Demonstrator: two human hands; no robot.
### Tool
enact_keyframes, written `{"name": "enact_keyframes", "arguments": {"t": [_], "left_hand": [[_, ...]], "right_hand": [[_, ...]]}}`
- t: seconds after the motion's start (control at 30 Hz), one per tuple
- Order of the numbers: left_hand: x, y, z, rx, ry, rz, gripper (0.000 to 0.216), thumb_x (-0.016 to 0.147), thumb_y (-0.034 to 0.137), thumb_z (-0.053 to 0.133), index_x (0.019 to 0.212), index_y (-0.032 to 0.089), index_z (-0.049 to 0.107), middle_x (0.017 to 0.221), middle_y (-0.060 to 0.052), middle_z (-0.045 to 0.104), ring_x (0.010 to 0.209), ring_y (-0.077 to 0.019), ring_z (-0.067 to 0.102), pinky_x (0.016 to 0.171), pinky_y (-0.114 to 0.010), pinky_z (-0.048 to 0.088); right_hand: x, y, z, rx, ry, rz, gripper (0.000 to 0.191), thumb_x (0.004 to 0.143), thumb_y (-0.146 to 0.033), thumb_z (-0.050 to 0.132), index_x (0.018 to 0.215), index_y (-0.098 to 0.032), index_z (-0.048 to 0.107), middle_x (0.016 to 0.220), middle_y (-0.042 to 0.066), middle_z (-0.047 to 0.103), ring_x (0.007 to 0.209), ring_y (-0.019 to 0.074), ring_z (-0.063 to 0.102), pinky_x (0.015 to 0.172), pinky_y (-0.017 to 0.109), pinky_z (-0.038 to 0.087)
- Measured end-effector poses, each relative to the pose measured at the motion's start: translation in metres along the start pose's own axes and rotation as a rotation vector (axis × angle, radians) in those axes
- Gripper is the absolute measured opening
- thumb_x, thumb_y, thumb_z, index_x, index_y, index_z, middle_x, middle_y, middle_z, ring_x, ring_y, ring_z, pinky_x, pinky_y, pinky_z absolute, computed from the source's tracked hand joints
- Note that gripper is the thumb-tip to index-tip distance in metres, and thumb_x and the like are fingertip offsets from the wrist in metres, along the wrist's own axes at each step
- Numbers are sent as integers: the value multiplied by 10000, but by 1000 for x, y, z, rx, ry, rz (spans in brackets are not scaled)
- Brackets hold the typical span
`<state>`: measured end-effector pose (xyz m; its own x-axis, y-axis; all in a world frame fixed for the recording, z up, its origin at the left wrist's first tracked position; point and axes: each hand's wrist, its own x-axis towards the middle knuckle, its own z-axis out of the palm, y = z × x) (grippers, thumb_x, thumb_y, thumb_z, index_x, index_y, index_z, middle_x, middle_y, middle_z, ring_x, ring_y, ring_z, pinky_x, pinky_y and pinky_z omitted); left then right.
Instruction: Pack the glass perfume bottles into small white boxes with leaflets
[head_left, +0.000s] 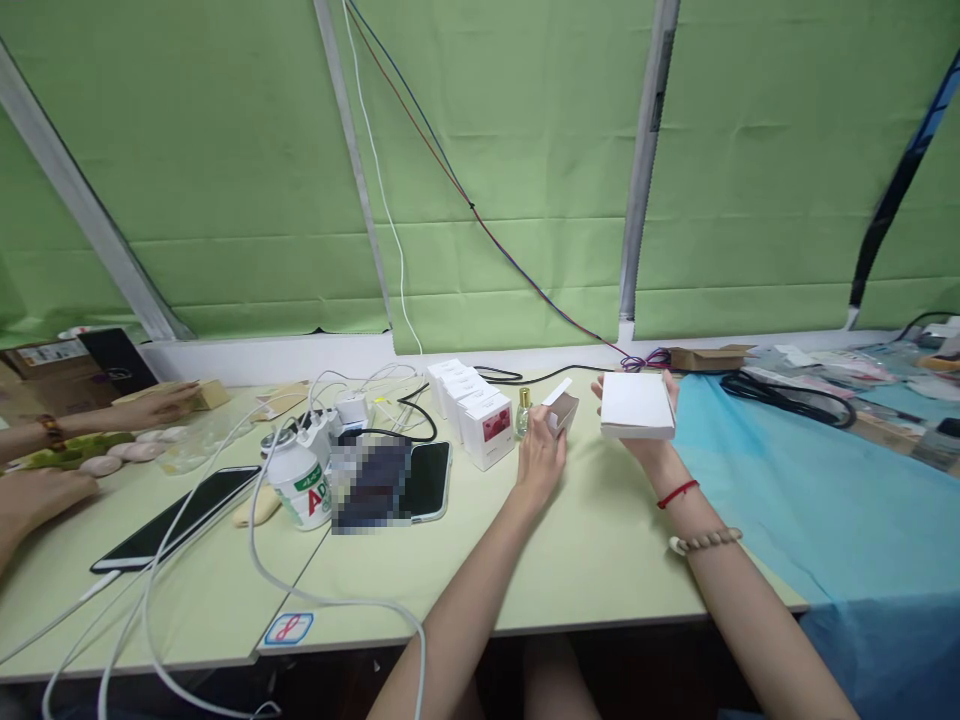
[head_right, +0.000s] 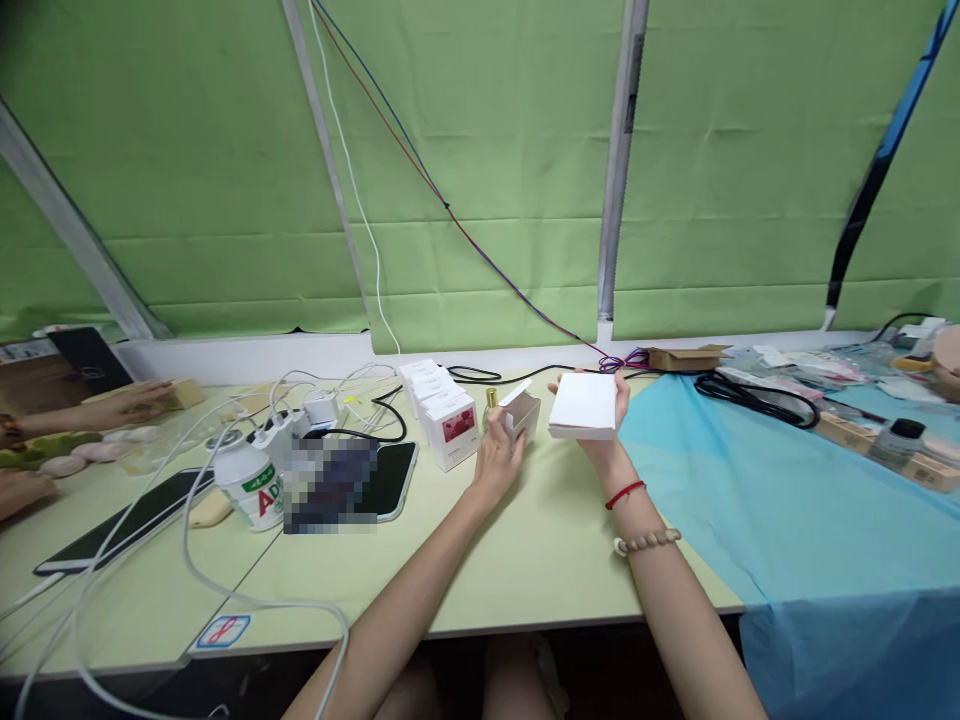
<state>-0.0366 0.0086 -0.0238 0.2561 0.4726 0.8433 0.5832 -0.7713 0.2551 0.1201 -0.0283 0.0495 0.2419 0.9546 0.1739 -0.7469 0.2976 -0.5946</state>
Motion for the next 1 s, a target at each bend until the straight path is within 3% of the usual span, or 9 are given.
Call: {"name": "enact_keyframes", "arguments": {"t": [0.1, 0.2, 0.43, 0.8, 1.0], "left_hand": [[0, 0, 2, -25, -7, -24, 404, 842, 149, 425, 1165, 148, 183, 1103, -152, 424, 886, -200, 532, 655, -307, 459], [0, 0, 1, -58, -29, -36, 399, 843, 127, 406, 1166, 147, 173, 1059, -136, 454, 885, -194, 540, 661, -302, 458], [0, 0, -1, -16, -40, -16, 429, 772, 79, 425, 1124, 136, 188, 1128, -158, 414, 943, -213, 526, 690, -318, 457], [-1, 2, 3, -29, -19, -69, 431, 812, 129, 502, 1111, 153, 192, 1079, -129, 471, 829, -194, 563, 610, -272, 441], [-1, 3, 4, -6, -9, -48, 447, 795, 121, 516, 1108, 152, 200, 1092, -131, 454, 869, -204, 555, 649, -290, 448]], "right_hand": [[-9, 1, 5, -163, -157, 179, 618, 602, -691, 425, 917, -168, 517, 909, 114, 597, 901, 273, 575, 557, 337, 446], [-10, 7, 9, -268, -190, 218, 603, 554, -655, 510, 891, -154, 510, 817, 112, 598, 890, 290, 581, 597, 371, 464], [4, 19, 4, -208, 37, 49, 639, 492, -609, 658, 912, -156, 496, 825, 89, 617, 836, 274, 610, 644, 372, 497], [18, 21, -6, -231, 205, -200, 544, 582, -624, 629, 867, -181, 493, 786, 1, 600, 736, 165, 607, 628, 271, 481], [20, 18, -7, -118, 212, -205, 529, 620, -648, 580, 835, -172, 499, 796, -5, 573, 720, 112, 569, 645, 226, 466]]}}
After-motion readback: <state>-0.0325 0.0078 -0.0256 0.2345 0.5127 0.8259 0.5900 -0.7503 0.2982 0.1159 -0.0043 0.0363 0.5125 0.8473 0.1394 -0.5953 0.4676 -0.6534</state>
